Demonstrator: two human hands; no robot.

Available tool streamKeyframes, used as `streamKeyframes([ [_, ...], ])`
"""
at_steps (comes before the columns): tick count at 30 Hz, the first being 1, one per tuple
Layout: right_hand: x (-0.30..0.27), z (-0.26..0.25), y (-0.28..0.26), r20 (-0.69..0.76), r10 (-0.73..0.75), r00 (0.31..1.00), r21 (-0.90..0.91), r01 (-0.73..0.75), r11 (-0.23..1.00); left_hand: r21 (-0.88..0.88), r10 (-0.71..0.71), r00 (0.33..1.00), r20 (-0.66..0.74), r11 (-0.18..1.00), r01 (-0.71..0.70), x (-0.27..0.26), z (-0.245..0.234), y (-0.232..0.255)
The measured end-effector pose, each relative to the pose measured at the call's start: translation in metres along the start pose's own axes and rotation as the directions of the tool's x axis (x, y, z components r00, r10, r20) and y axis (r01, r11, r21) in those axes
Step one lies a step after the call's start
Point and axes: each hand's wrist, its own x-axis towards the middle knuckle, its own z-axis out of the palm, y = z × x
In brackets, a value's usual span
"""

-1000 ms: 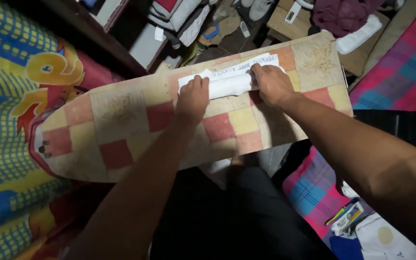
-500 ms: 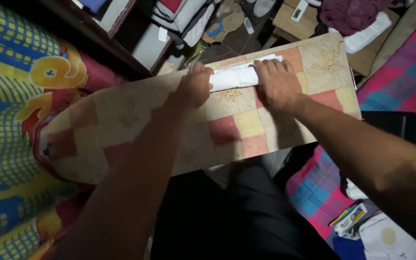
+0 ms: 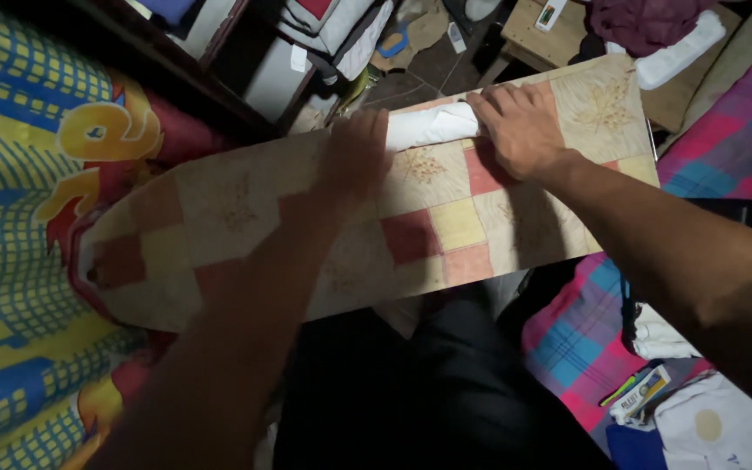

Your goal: Roll and pack clothes, toothpaste, and accessories into a suitcase.

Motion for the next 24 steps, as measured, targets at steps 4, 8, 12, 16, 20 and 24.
streamKeyframes([
  [4, 0.001, 0.006, 0.007, -0.039, -0.107, 0.994, -0.099, 0.102, 0.990, 0.053, 0.108, 0.980, -0.168, 0.994, -0.100, 0.006, 0.014, -0.007],
  [8, 0.010, 0.020, 0.016, -0.045, -0.083, 0.996, -0.150, 0.076, 0.986, 0.194, 0.057, 0.991, -0.121, 0.980, -0.032, 0.017, 0.041, -0.024],
  [12, 0.020, 0.025, 0.023, 0.009, -0.047, 0.999, -0.321, 0.047, 0.946, 0.254, 0.071, 0.985, -0.157, 0.967, -0.029, 0.025, 0.051, -0.030],
  [16, 0.023, 0.006, 0.017, 0.038, -0.060, 0.997, -0.305, 0.069, 0.950, 0.225, 0.064, 0.990, -0.123, 0.974, -0.034, 0.029, 0.052, -0.036],
  [20, 0.021, -0.028, -0.003, 0.207, 0.083, 0.975, -0.126, -0.058, 0.990, 0.065, 0.006, 0.992, 0.126, 0.998, -0.015, 0.032, 0.003, -0.023],
  [24, -0.014, -0.052, -0.022, 0.279, 0.159, 0.947, -0.040, -0.154, 0.987, -0.127, -0.028, 0.938, 0.346, 0.989, 0.077, 0.028, -0.046, 0.005],
])
